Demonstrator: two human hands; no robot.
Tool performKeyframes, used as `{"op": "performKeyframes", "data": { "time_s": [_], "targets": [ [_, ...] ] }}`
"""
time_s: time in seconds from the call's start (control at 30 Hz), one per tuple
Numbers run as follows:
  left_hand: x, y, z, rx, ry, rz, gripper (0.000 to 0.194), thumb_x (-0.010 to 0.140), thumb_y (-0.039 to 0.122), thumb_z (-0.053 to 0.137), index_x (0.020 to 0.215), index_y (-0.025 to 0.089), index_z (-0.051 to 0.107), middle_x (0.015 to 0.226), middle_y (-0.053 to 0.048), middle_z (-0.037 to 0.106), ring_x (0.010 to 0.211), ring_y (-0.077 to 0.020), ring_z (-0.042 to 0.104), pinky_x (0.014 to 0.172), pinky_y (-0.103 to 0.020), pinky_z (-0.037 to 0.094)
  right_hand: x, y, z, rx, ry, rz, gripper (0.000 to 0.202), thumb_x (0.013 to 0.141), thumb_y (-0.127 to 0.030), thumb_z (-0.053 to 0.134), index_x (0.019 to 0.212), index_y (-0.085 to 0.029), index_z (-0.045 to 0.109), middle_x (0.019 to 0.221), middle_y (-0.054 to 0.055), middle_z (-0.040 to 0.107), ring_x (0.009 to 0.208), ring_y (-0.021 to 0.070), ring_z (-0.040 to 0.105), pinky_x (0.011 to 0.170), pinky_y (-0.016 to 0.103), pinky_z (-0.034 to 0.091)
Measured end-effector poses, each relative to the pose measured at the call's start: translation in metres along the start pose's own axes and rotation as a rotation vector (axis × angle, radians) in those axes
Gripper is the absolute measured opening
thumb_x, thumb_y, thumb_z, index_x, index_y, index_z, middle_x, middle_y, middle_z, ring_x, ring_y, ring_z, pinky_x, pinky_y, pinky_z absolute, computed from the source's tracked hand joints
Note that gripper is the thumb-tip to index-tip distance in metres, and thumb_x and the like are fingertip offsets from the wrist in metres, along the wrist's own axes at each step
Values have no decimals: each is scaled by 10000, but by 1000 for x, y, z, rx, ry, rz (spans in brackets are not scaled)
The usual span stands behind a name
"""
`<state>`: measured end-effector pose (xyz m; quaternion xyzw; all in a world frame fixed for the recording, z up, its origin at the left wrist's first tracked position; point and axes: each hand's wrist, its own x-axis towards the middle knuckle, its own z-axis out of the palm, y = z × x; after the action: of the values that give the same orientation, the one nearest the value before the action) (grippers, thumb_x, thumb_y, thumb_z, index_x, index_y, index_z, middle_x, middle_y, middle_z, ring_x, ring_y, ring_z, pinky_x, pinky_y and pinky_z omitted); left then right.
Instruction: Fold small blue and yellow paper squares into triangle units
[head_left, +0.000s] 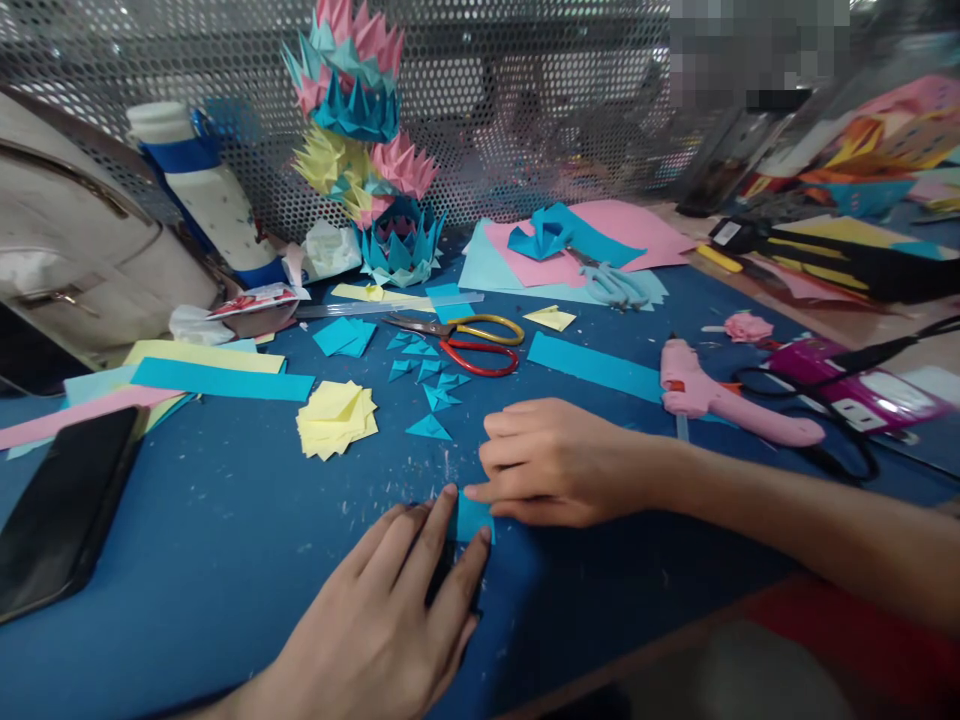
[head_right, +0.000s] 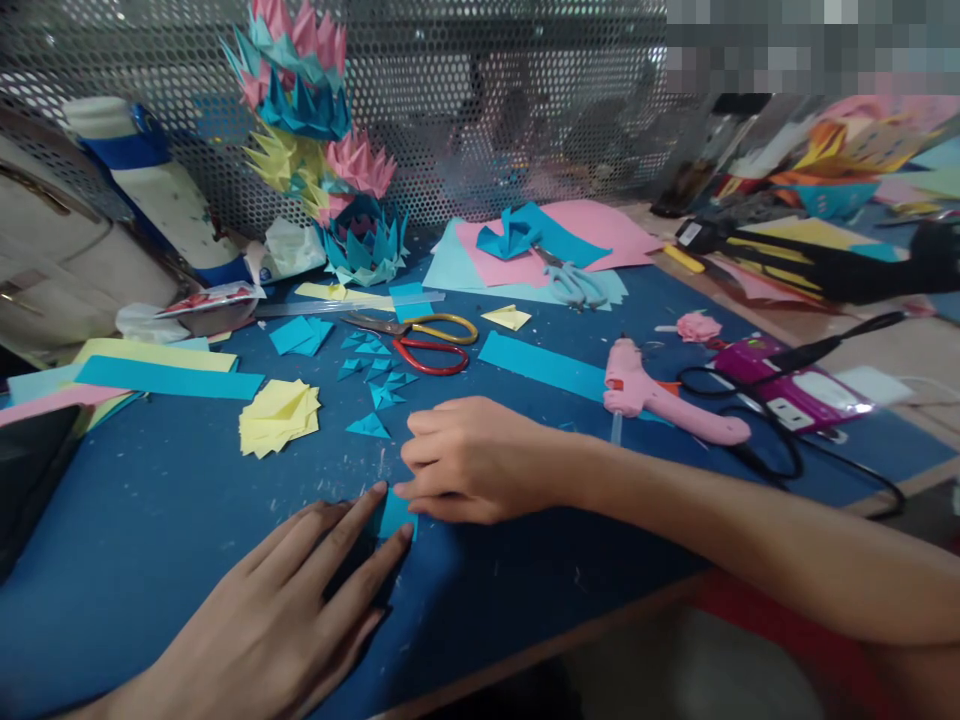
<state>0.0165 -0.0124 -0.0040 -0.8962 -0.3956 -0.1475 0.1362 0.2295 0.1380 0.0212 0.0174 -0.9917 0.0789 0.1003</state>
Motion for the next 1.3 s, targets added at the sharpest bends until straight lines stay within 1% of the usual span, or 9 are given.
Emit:
{"op": "performKeyframes", "data": {
  "time_s": [0.1,0.2,0.33,0.47,0.63,0.87,1.07,1.17,1.3],
  "targets": [
    [2,-1,-1,-9,-1,-2,376,1023,277,397,1250,152,670,1254,-198,676,1008,-309,685,794,-432,604,-2,6,-8,20,-61,-54,238,1018,-293,487,973,-195,699,770,22,598,745,176,429,637,327,282],
    [5,-3,0,-2,26,15,390,1038,295,380,1229,124,674,1220,-206,690,989,-312,690,790,-434,598,-2,8,-8,73,-49,-36,257,1011,-268,488,903,-190,708,738,22,598,728,175,428,635,332,282],
    [9,-4,2,35,62,56,350,1039,270,415,1184,85,675,1136,-196,721,898,-302,693,763,-442,584,0,11,2,262,20,44,190,997,-260,545,951,-178,710,803,21,644,772,157,481,702,296,356],
    [14,-7,3,58,54,71,279,1019,223,478,1174,95,671,1166,-147,711,855,-261,675,772,-423,559,2,14,11,437,14,170,108,938,-275,661,940,-170,687,828,1,640,830,131,541,748,251,390],
    [18,-7,2,61,131,167,224,983,122,493,1100,82,680,1043,-103,702,809,-205,639,769,-377,507,3,10,11,470,19,218,115,939,-268,654,872,-181,688,857,5,650,862,134,553,769,253,399],
    [23,-10,3,64,185,222,253,988,70,444,930,80,690,865,-101,694,697,-180,587,666,-337,476,5,6,13,510,142,259,216,976,-271,588,845,-160,718,833,27,678,833,141,565,777,273,417],
    [27,-28,0,-88,190,257,317,1033,82,361,964,77,671,890,-103,703,753,-179,634,681,-309,535,6,4,8,571,269,413,136,936,-269,646,976,-149,696,952,33,672,781,110,561,705,232,424],
    [24,-37,-2,-202,159,281,377,1070,128,292,967,108,654,933,-91,706,783,-155,647,705,-272,550,6,1,6,554,238,399,140,904,-266,691,999,-163,697,955,26,667,818,119,562,742,242,434],
    [20,-51,1,-324,91,244,383,1090,171,265,1019,138,640,1036,-87,697,870,-139,669,748,-240,556,5,-3,7,482,149,367,119,914,-286,686,895,-169,697,865,9,663,844,139,537,768,264,419]
  ]
}}
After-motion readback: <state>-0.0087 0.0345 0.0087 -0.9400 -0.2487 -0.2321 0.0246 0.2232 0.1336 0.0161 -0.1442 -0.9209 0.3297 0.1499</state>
